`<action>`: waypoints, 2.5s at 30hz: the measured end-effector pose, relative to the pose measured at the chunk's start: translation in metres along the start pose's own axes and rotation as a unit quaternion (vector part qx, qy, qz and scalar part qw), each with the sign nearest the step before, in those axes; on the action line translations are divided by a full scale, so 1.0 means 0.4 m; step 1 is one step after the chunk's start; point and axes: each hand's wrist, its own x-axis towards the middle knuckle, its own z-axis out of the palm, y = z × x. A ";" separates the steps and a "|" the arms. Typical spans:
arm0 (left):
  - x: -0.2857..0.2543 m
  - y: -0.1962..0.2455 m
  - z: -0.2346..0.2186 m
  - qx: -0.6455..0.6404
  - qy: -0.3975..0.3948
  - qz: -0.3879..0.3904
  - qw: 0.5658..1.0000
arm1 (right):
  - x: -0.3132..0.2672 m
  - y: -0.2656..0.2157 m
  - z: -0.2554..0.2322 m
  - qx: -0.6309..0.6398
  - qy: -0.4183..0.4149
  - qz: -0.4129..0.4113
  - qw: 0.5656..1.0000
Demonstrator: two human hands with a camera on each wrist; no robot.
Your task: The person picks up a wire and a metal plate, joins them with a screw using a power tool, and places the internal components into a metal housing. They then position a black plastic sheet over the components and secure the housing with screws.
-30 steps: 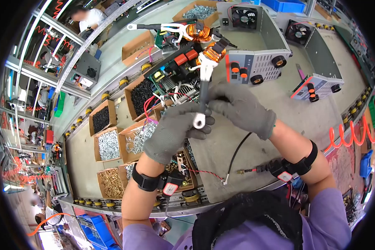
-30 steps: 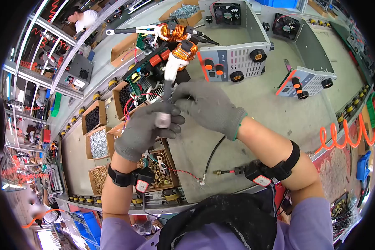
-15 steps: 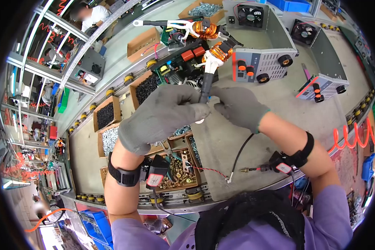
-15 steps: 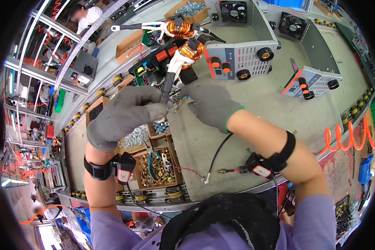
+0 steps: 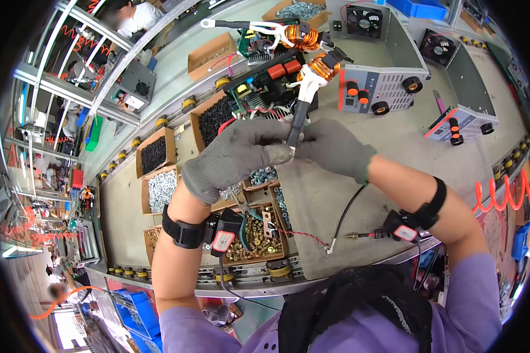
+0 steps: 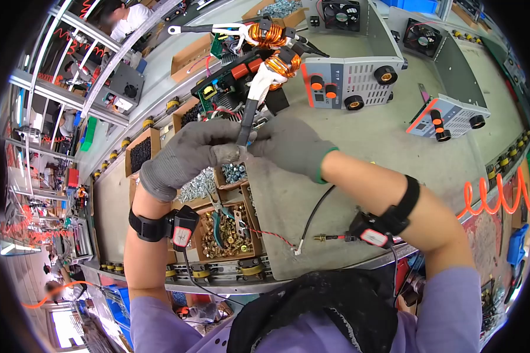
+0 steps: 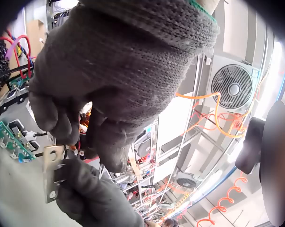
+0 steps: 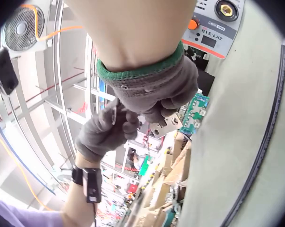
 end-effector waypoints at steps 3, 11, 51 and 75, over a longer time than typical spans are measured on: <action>0.002 0.008 0.001 0.061 0.007 0.016 0.998 | -0.023 -0.034 -0.046 0.198 -0.037 0.077 0.976; 0.019 0.035 0.034 0.026 -0.001 -0.138 0.990 | -0.097 -0.048 -0.119 0.255 -0.109 0.098 0.956; 0.064 -0.110 0.220 -0.095 0.221 -0.009 0.971 | -0.365 -0.076 -0.103 0.315 -0.071 0.367 0.873; 0.054 -0.144 0.222 -0.282 0.239 0.056 0.927 | -0.317 -0.055 -0.025 0.185 -0.031 0.173 0.967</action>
